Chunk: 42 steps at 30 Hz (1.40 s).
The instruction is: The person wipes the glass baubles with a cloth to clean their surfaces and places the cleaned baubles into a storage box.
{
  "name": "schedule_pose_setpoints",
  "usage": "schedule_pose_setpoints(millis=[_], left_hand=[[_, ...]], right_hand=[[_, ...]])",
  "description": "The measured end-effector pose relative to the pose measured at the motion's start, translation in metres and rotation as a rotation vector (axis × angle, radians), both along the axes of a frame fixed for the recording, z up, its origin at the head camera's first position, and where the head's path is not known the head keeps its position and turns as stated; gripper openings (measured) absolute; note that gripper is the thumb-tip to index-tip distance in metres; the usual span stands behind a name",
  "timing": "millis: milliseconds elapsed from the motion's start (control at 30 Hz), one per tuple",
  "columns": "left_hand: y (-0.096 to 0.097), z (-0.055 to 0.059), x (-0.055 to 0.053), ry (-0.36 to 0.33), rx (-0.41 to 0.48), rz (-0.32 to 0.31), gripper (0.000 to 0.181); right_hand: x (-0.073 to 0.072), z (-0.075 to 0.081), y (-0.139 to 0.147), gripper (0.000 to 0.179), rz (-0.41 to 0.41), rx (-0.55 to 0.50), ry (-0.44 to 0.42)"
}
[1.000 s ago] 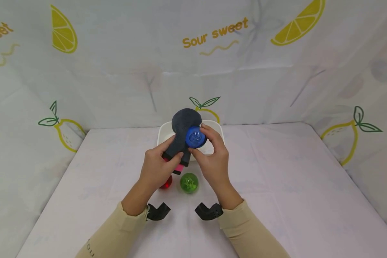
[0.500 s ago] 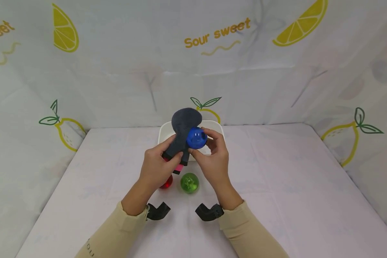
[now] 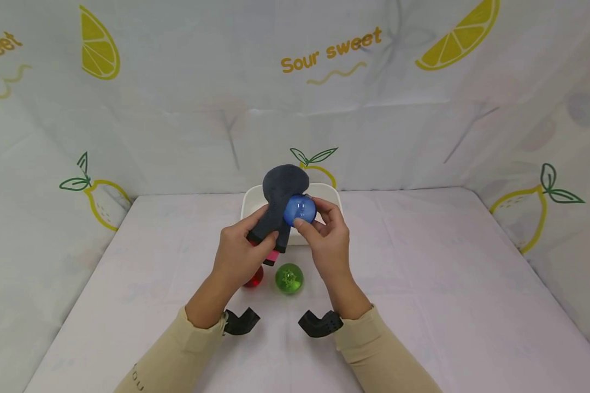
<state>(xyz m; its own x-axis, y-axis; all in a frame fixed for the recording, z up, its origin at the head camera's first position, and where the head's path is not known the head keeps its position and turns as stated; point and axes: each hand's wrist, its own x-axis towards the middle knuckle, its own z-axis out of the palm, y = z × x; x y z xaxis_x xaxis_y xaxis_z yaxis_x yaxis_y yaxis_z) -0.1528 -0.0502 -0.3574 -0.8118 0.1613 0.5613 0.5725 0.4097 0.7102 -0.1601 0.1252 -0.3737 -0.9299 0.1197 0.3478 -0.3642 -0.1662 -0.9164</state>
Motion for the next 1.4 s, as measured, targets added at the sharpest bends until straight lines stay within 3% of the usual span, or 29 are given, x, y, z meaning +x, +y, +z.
schedule_pose_setpoints(millis=[400,933,1133,1400], left_hand=[[-0.0009,0.0007,0.0011,-0.01,-0.004,0.008,0.05],[-0.0015,0.0017,0.0007,-0.016,0.016,-0.015,0.052],[-0.0011,0.0014,0.0005,-0.019,0.013,0.003,0.051],[-0.0024,0.0,-0.002,-0.047,0.033,0.034,0.05]], right_hand=[[-0.0024,0.0013,0.0055,0.031,-0.027,0.041,-0.018],[-0.0016,-0.0019,0.0015,0.036,-0.012,0.061,-0.049],[-0.0018,-0.0018,0.003,0.026,-0.003,0.064,-0.052],[-0.0015,0.0002,0.0029,0.051,0.037,0.134,-0.011]])
